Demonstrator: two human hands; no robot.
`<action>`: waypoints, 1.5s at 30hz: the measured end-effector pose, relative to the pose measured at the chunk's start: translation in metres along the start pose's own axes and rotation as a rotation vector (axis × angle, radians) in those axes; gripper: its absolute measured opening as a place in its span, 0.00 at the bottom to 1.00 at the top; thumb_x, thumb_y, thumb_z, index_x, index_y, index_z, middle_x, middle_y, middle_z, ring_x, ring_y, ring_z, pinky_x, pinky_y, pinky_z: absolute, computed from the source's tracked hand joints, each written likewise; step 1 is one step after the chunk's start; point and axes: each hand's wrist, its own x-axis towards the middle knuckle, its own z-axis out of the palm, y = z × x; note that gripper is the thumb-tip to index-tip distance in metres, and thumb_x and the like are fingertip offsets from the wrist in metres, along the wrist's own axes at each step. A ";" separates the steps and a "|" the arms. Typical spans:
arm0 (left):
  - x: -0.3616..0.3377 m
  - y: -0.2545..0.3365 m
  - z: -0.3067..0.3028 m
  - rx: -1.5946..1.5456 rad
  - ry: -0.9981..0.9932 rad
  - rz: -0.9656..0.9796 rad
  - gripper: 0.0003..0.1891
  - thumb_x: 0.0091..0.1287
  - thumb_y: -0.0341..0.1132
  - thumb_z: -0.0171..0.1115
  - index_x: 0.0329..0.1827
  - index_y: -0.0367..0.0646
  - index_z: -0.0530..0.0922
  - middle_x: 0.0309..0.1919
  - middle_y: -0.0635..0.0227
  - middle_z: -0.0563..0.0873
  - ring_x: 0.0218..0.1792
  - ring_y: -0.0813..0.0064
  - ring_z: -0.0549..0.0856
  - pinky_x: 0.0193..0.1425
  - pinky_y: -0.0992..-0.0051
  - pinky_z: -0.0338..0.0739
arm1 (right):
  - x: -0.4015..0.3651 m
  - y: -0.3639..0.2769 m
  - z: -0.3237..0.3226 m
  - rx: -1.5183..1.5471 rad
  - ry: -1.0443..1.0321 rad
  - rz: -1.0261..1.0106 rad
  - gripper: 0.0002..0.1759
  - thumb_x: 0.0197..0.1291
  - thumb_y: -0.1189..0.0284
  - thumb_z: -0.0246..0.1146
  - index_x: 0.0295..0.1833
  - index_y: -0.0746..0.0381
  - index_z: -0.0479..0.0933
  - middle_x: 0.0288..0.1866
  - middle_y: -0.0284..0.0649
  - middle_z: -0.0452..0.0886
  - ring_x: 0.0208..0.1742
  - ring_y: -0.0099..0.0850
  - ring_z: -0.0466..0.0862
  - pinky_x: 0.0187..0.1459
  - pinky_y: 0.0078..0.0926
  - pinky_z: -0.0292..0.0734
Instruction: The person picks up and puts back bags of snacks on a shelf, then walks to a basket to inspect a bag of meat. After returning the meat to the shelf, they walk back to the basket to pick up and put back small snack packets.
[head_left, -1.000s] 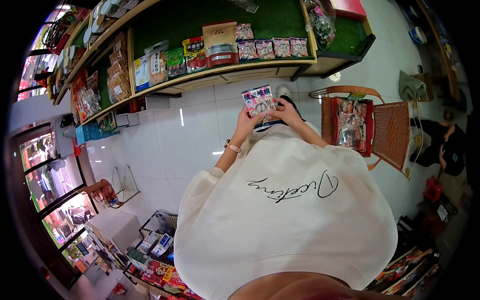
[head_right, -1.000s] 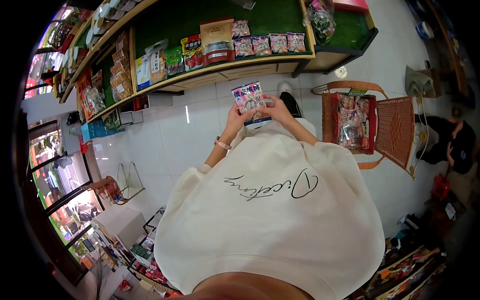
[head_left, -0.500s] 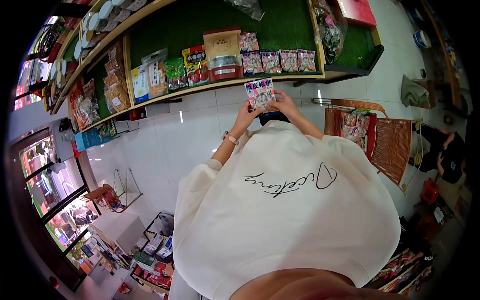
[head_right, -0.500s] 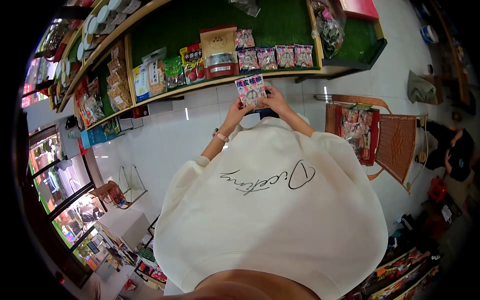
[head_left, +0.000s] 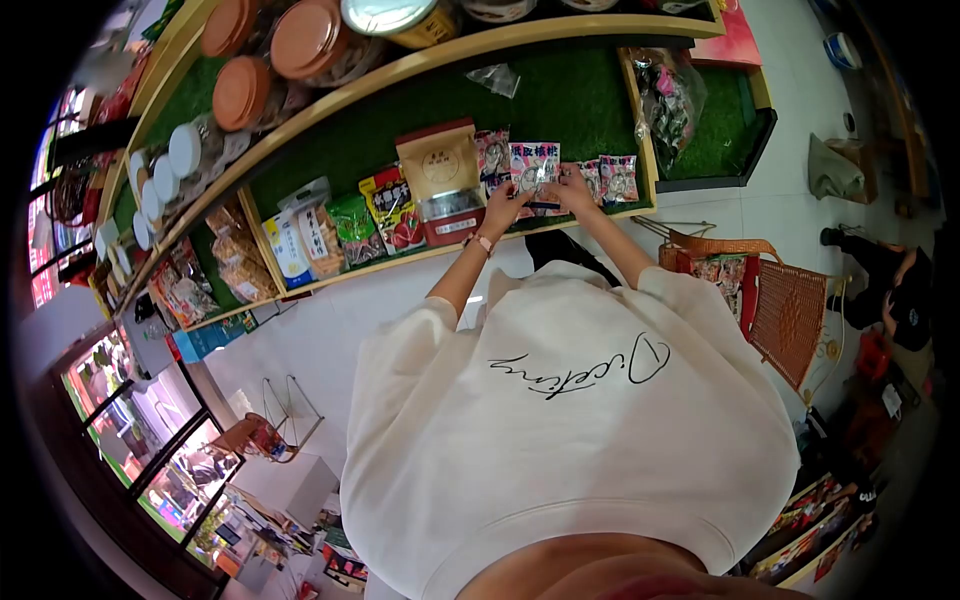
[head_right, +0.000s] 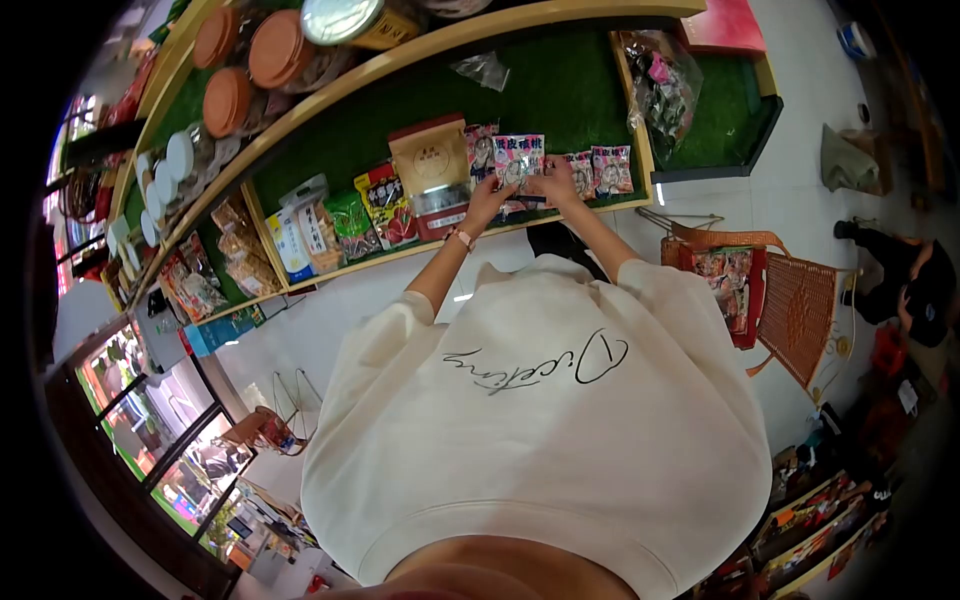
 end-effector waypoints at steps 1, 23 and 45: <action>0.017 -0.012 0.001 0.015 0.023 0.021 0.13 0.59 0.34 0.61 0.42 0.36 0.75 0.33 0.68 0.81 0.32 0.81 0.77 0.38 0.79 0.72 | 0.014 -0.003 -0.002 0.022 0.020 -0.022 0.35 0.46 0.80 0.65 0.57 0.69 0.53 0.34 0.46 0.78 0.31 0.30 0.81 0.29 0.26 0.79; 0.081 -0.022 -0.013 -0.020 -0.014 -0.328 0.21 0.59 0.32 0.58 0.55 0.34 0.69 0.42 0.57 0.81 0.39 0.70 0.82 0.41 0.74 0.77 | 0.124 0.024 -0.004 -0.634 0.144 0.102 0.37 0.47 0.68 0.63 0.61 0.64 0.53 0.41 0.51 0.80 0.38 0.42 0.82 0.40 0.37 0.76; -0.058 -0.108 -0.064 0.236 -0.134 -0.072 0.11 0.60 0.34 0.55 0.41 0.37 0.77 0.30 0.61 0.84 0.31 0.74 0.83 0.35 0.77 0.75 | -0.091 0.166 -0.105 -0.254 0.623 0.038 0.16 0.49 0.71 0.60 0.45 0.64 0.74 0.30 0.41 0.81 0.29 0.27 0.79 0.32 0.22 0.75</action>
